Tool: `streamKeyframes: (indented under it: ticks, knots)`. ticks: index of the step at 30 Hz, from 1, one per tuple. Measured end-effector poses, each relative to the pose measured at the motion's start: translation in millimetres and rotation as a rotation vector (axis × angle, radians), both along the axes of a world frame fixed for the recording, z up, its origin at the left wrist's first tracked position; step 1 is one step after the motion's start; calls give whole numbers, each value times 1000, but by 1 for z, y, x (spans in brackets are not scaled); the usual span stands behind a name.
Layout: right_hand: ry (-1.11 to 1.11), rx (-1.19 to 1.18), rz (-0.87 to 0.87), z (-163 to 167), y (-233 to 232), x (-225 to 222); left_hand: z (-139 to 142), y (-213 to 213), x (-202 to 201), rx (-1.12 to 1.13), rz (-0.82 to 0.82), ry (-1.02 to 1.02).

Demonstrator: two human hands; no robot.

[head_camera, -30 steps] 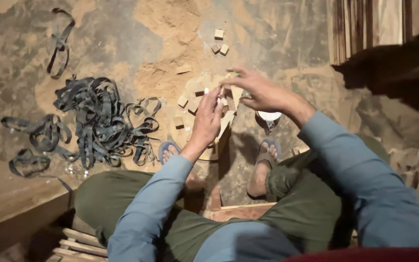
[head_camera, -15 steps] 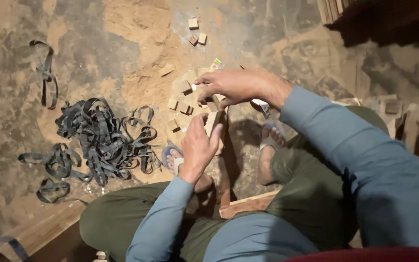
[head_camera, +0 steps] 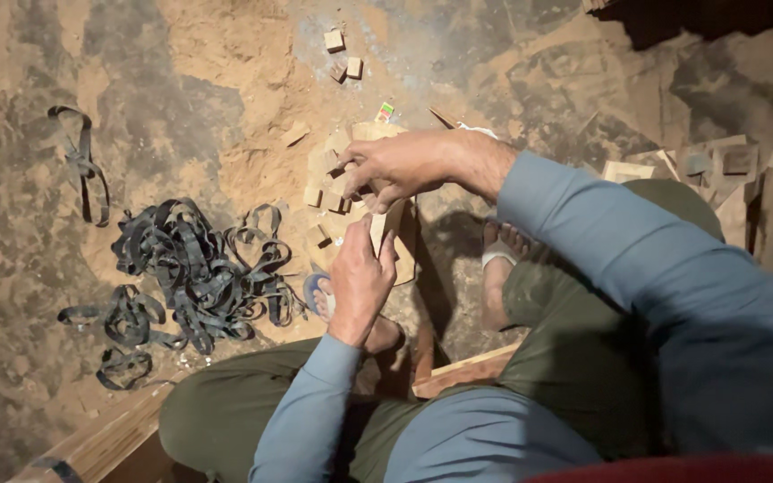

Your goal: The person assembles a hexagonal wooden box by hammering wooden pieces together. They then apply glue to the edges of wooden planks and attach small wooden blocks to form the box structure.

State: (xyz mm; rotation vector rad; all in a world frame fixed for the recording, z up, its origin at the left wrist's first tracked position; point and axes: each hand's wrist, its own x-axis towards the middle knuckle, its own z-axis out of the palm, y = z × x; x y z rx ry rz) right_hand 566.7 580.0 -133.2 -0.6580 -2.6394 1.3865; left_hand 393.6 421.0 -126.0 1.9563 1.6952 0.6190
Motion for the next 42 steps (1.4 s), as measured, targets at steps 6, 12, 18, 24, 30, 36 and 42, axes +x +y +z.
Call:
streamKeyframes:
  ticks: [6, 12, 18, 24, 30, 36, 42]
  knots:
    - [-16, -13, 6, 2, 0, -1, -2, -1, 2, -11, 5, 12]
    - [2, 12, 28, -7, 1, -3, -2, 1, 2, 2, 1, 16]
    - [10, -37, 19, -16, 1, -5, 2, 2, 3, -12, -5, 39]
    - [129, -50, 19, -15, 1, -1, 6, 4, 3, -5, -21, -6]
    - [132, 38, -83, -1, 1, 5, 8, 8, -2, -50, -70, -6]
    - [-88, 103, -179, 18, 2, 6, 16, 11, -5, -163, -20, -125]
    - [-155, 97, -270, 27, 8, 18, 21, 14, -10, -345, 60, -246]
